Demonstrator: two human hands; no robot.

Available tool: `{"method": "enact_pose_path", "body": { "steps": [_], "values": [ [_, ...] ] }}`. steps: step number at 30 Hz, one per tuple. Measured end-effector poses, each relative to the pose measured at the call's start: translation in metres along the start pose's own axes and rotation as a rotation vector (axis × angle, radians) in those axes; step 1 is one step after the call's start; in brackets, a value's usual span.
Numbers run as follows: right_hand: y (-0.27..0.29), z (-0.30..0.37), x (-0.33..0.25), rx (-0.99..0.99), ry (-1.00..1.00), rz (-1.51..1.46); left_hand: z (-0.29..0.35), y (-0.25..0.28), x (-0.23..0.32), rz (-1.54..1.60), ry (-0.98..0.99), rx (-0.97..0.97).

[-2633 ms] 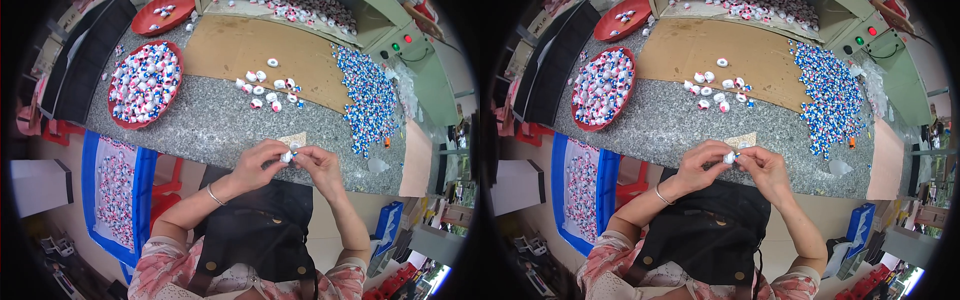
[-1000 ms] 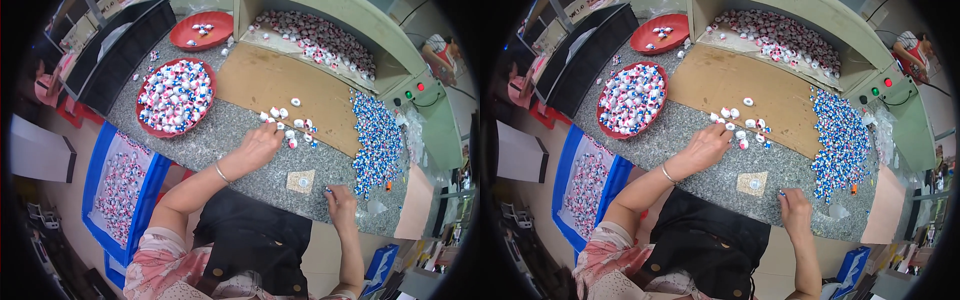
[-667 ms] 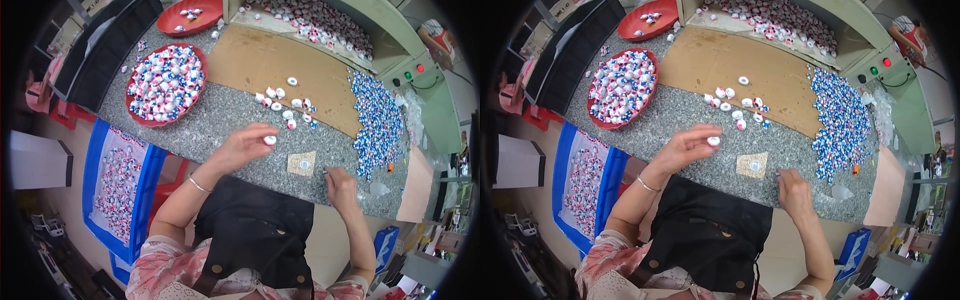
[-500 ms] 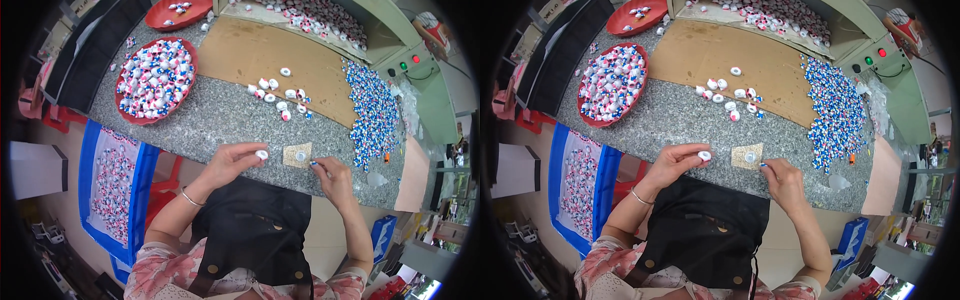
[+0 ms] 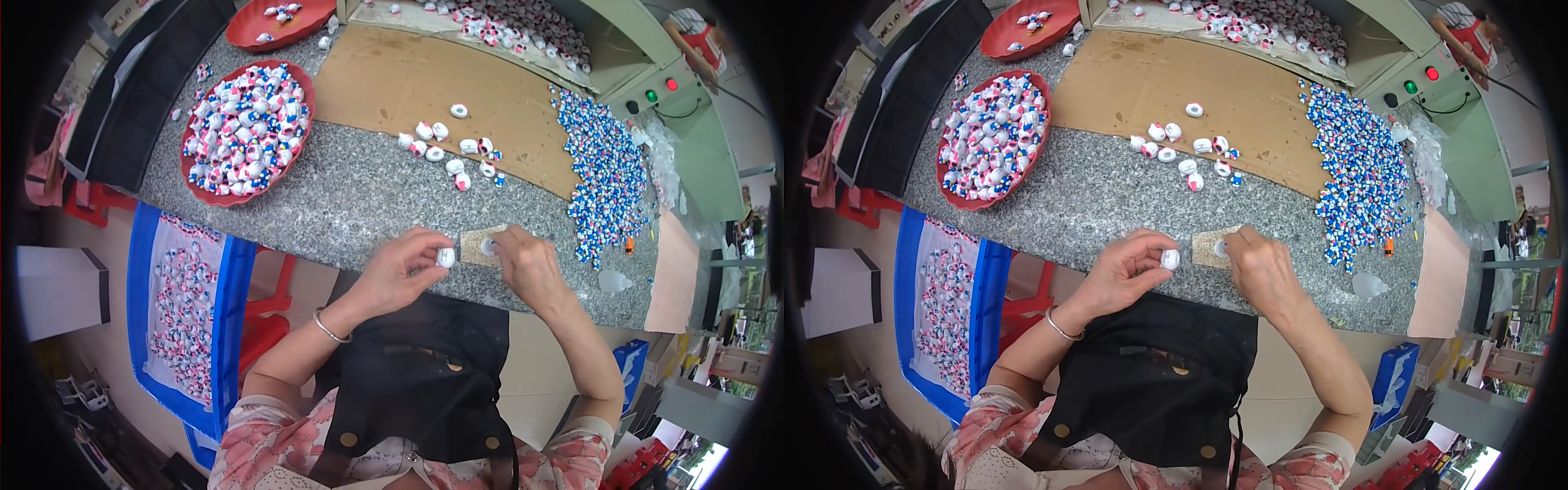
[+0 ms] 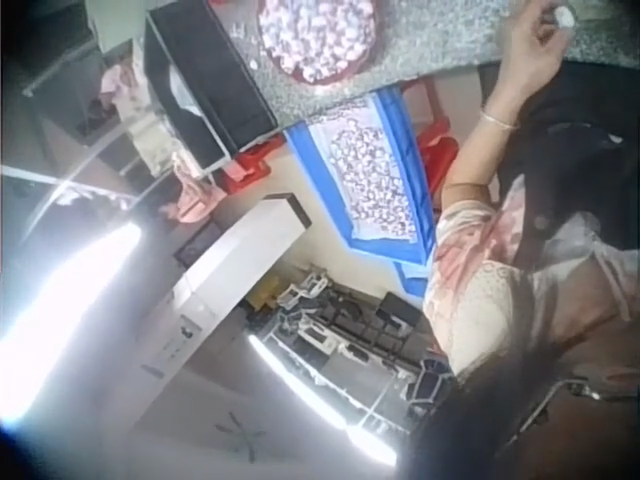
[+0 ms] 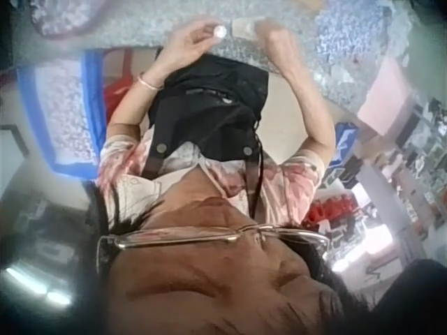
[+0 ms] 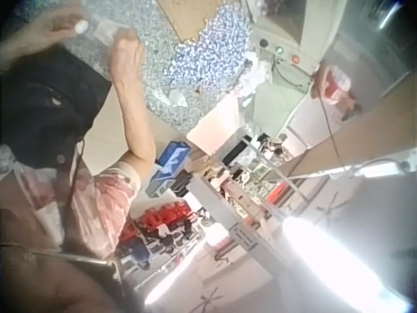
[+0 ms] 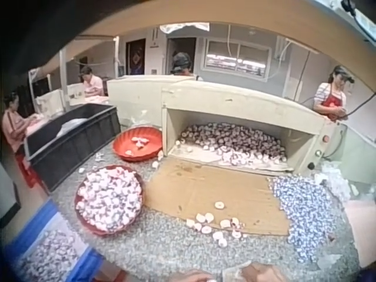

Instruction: Manually assemble small white and blue/red plastic toy components at a factory workbench.

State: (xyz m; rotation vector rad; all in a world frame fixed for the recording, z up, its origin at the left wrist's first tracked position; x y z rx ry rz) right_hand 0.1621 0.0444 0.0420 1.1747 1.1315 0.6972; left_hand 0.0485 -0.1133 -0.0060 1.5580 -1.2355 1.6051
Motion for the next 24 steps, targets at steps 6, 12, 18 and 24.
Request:
{"method": "enact_pose_path", "body": {
  "steps": [6, 12, 18, 24],
  "values": [
    [0.000, 0.005, -0.001, 0.035, 0.003, -0.078, -0.011, -0.013, -0.008, -0.289, -0.146, 0.046],
    [-0.011, 0.026, 0.015, -0.044, -0.594, -0.983, -0.015, -0.026, -0.006, -0.390, -0.328, 0.079],
    [-0.004, 0.038, -0.001, -0.166, -0.594, -1.185, -0.012, -0.035, 0.001, -0.198, -0.265, -0.071],
    [0.013, 0.041, -0.030, 0.057, -0.159, -0.781, -0.008, -0.033, -0.007, 0.144, 0.078, -0.167]
  ]
}}
Point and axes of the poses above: each hand's wrist, its own z-axis away from the middle knuckle, its own y-axis out of the back of the hand, x = y × z, the point moved 5 cm from there along -z, towards the middle knuckle, and after that the axes turned 8 degrees about -y, right-handed, at the moved point
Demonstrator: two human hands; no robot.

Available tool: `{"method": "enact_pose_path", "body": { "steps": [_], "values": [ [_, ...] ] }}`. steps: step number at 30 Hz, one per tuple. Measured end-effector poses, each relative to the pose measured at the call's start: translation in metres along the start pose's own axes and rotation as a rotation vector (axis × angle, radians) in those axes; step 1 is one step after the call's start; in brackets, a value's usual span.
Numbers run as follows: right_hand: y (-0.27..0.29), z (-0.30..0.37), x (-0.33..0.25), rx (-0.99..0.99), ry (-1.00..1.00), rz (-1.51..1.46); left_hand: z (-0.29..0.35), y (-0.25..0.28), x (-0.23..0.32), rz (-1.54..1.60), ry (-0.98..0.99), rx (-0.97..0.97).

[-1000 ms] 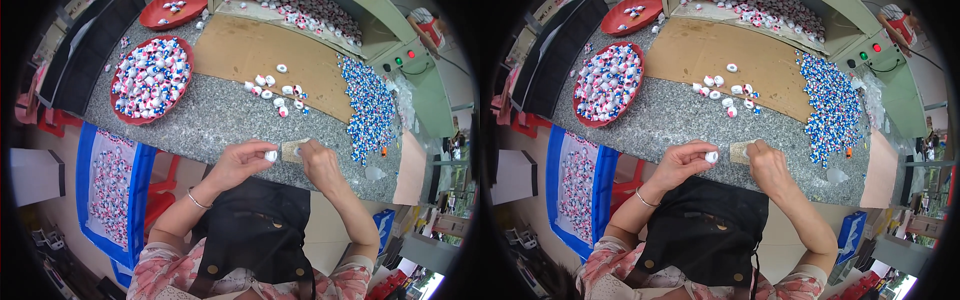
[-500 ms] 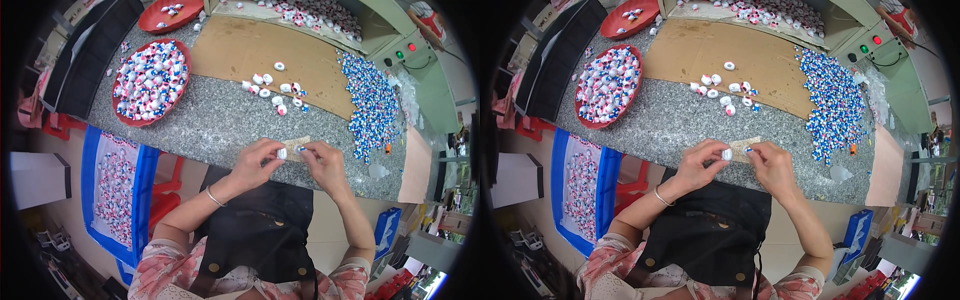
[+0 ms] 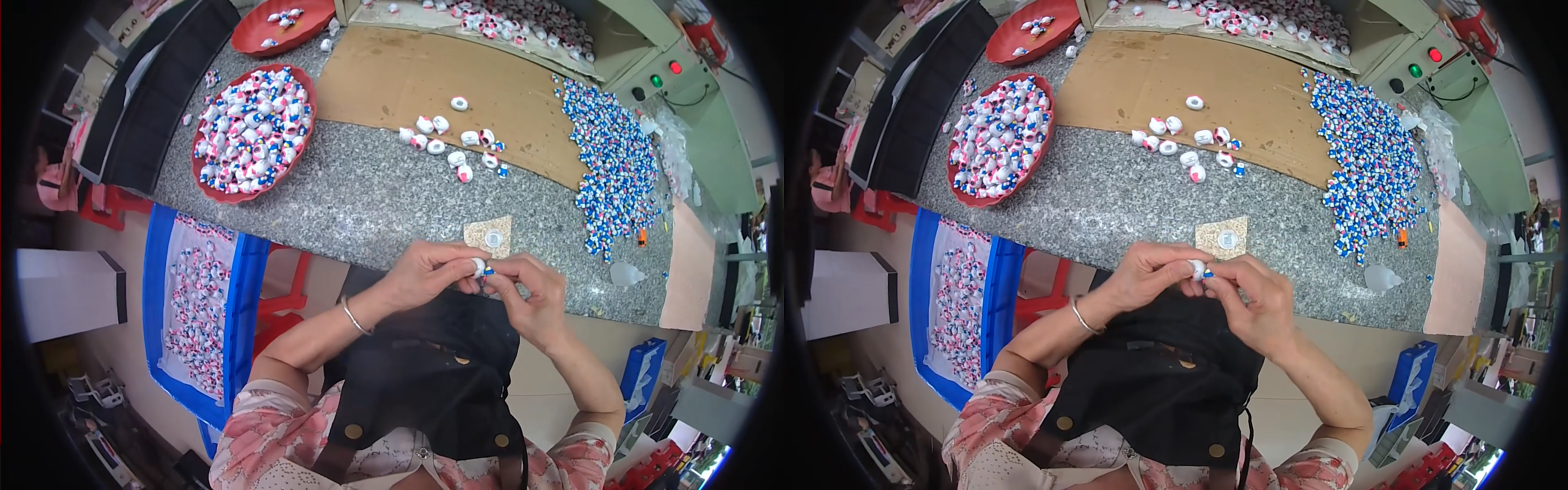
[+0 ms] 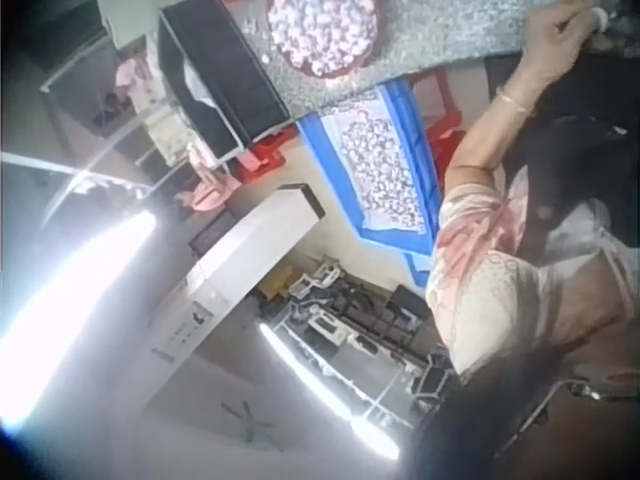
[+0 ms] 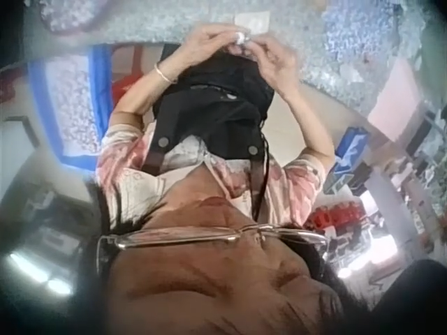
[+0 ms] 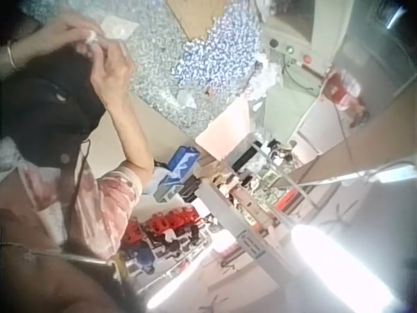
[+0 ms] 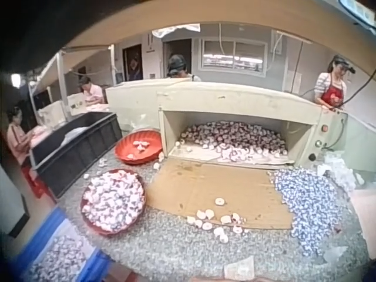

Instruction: Manually assemble small white and blue/red plastic toy components at a factory workbench.

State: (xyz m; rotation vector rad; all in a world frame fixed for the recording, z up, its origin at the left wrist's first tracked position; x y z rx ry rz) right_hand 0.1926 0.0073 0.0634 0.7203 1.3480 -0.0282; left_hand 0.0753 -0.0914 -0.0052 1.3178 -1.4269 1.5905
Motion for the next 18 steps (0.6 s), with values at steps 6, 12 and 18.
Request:
{"method": "enact_pose_path", "body": {
  "steps": [6, 12, 18],
  "values": [
    [-0.002, -0.003, 0.000, 0.117, 0.081, 0.096, 0.009, -0.005, -0.002, 0.155, 0.022, 0.166],
    [-0.005, -0.002, -0.002, 0.068, -0.032, -0.077, 0.006, -0.002, 0.024, -0.019, 0.003, 0.001],
    [-0.009, -0.006, -0.010, 0.076, 0.055, 0.003, 0.007, 0.008, 0.006, 0.047, 0.060, -0.015]
  ]
}}
Point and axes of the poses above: each hand's wrist, its own z-axis away from the middle knuckle, its own y-axis out of the back of the hand, x = y × z, the point moved 5 cm from there along -z, towards the middle knuckle, and after that the axes turned 8 degrees about -y, right-handed, at the moved point
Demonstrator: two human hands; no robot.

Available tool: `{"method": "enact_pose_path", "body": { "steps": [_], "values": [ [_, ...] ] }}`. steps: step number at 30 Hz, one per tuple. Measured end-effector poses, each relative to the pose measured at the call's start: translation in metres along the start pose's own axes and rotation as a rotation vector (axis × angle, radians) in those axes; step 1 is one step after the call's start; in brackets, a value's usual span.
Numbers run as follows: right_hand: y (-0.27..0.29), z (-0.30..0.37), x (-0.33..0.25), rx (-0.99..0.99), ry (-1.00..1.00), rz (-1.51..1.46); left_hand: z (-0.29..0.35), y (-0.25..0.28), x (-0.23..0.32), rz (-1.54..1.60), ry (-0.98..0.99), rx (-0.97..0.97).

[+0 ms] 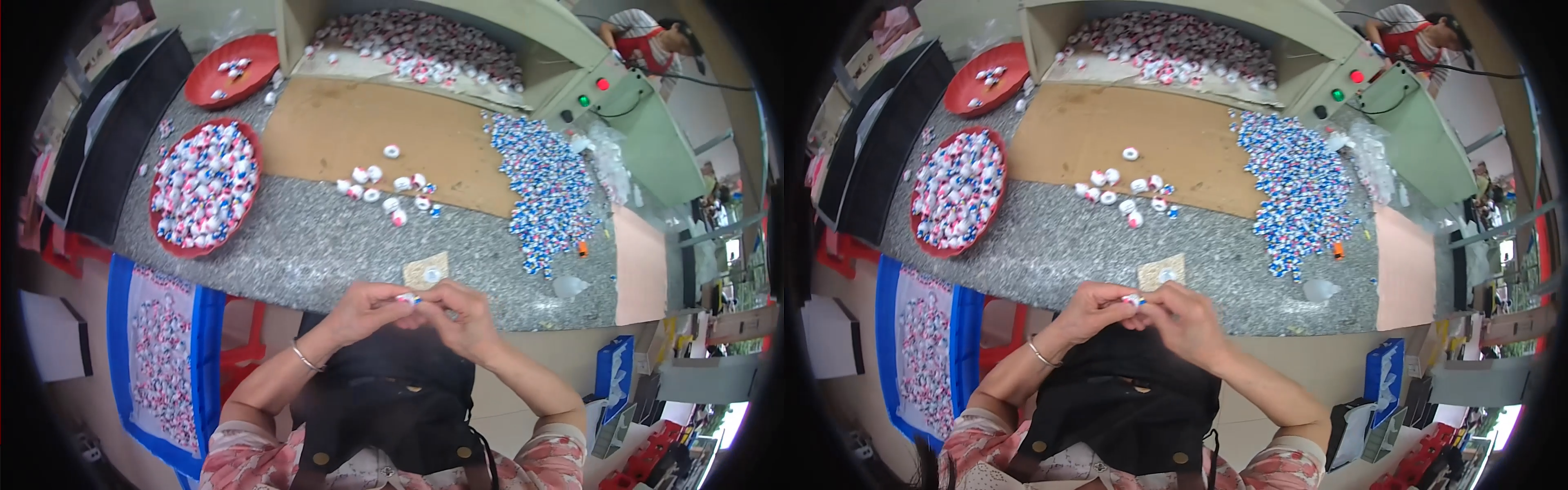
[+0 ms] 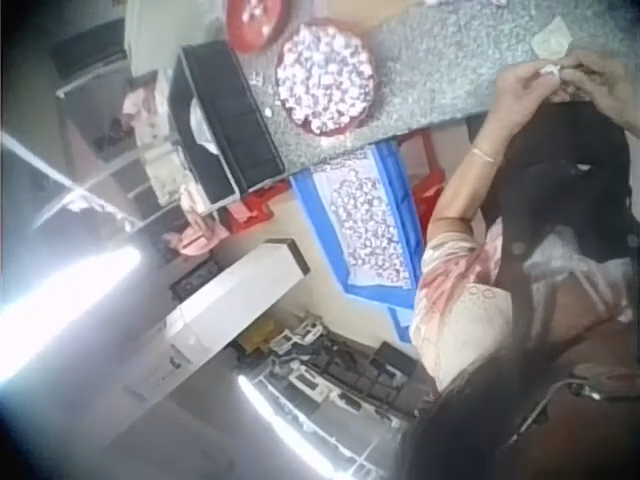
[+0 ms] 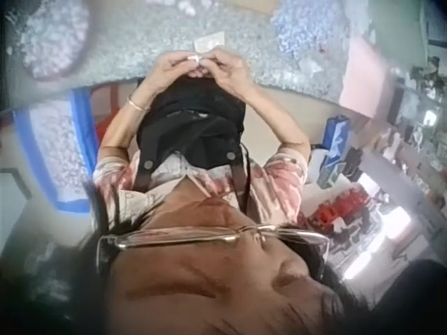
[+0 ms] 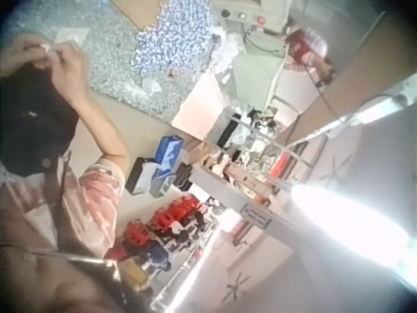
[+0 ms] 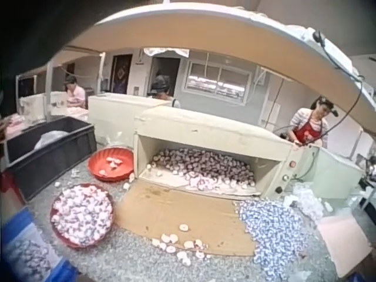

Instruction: Manually assemble small white and blue/red plastic toy components at a factory workbench.

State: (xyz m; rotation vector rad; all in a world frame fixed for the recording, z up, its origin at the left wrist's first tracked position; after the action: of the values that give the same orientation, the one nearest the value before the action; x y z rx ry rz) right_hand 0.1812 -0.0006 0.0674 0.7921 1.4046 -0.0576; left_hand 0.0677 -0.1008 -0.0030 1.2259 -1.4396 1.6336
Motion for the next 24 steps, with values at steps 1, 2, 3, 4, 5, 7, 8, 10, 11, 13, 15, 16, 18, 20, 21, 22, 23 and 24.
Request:
{"method": "enact_pose_path", "body": {
  "steps": [1, 2, 3, 4, 5, 7, 8, 10, 11, 13, 15, 16, 18, 20, 21, 22, 23, 24],
  "values": [
    [-0.008, 0.001, 0.006, -0.047, -0.032, 0.003, 0.003, 0.006, -0.005, 0.041, 0.039, -0.033],
    [-0.011, 0.001, 0.012, -0.097, -0.066, 0.002, 0.003, 0.008, -0.009, 0.081, 0.083, -0.063],
    [-0.006, -0.001, 0.014, -0.089, -0.069, 0.005, -0.001, 0.008, -0.011, 0.083, 0.084, -0.071],
    [-0.006, -0.006, 0.017, -0.117, -0.081, -0.014, -0.002, 0.011, -0.009, 0.061, 0.107, -0.076],
    [-0.007, -0.011, 0.020, -0.155, -0.093, -0.039, -0.003, 0.013, -0.004, 0.037, 0.134, -0.070],
    [0.010, -0.016, 0.027, -0.119, -0.136, -0.127, -0.013, 0.012, 0.006, 0.001, 0.134, -0.046],
    [0.021, -0.014, 0.036, -0.058, -0.182, -0.146, -0.017, 0.015, 0.005, 0.013, 0.084, -0.020],
    [0.059, -0.013, 0.065, 0.148, -0.187, -0.038, -0.022, 0.024, 0.010, 0.008, 0.034, 0.027],
    [0.075, -0.012, 0.075, 0.224, -0.145, 0.105, -0.024, 0.027, 0.012, 0.055, 0.029, 0.015],
    [0.098, -0.006, 0.095, 0.313, -0.093, 0.256, -0.024, 0.032, 0.019, 0.101, 0.013, -0.009],
    [0.122, 0.001, 0.113, 0.386, -0.138, 0.431, -0.013, 0.053, 0.036, -0.274, -0.055, 0.113],
    [0.128, 0.000, 0.111, 0.419, -0.119, 0.499, -0.007, 0.061, 0.058, -0.351, -0.162, 0.196],
    [0.144, -0.001, 0.119, 0.442, -0.103, 0.567, 0.009, 0.092, 0.103, -0.673, -0.329, 0.404],
    [0.146, -0.010, 0.116, 0.419, -0.059, 0.635, 0.020, 0.123, 0.148, -1.229, -0.513, 0.579],
    [0.148, -0.019, 0.116, 0.422, -0.056, 0.632, 0.026, 0.131, 0.171, -1.527, -0.641, 0.648],
    [0.143, -0.030, 0.116, 0.392, 0.012, 0.670, 0.029, 0.144, 0.182, -1.538, -0.640, 0.652],
    [0.134, -0.041, 0.114, 0.356, 0.083, 0.699, 0.034, 0.152, 0.194, -1.710, -0.680, 0.661],
    [0.130, -0.049, 0.110, 0.303, 0.048, 0.779, 0.037, 0.157, 0.205, -1.887, -0.716, 0.666]
  ]
}}
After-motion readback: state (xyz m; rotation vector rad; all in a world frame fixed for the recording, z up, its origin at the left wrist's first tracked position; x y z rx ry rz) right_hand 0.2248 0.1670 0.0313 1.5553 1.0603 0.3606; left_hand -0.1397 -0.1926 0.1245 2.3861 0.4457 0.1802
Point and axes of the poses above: each hand's wrist, its own z-axis away from the middle knuckle, its own y-axis out of the back of the hand, x = y × z, the point moved 5 cm from there along -z, towards the middle knuckle, and after that the axes turned 8 degrees about -y, right-handed, at the moved point
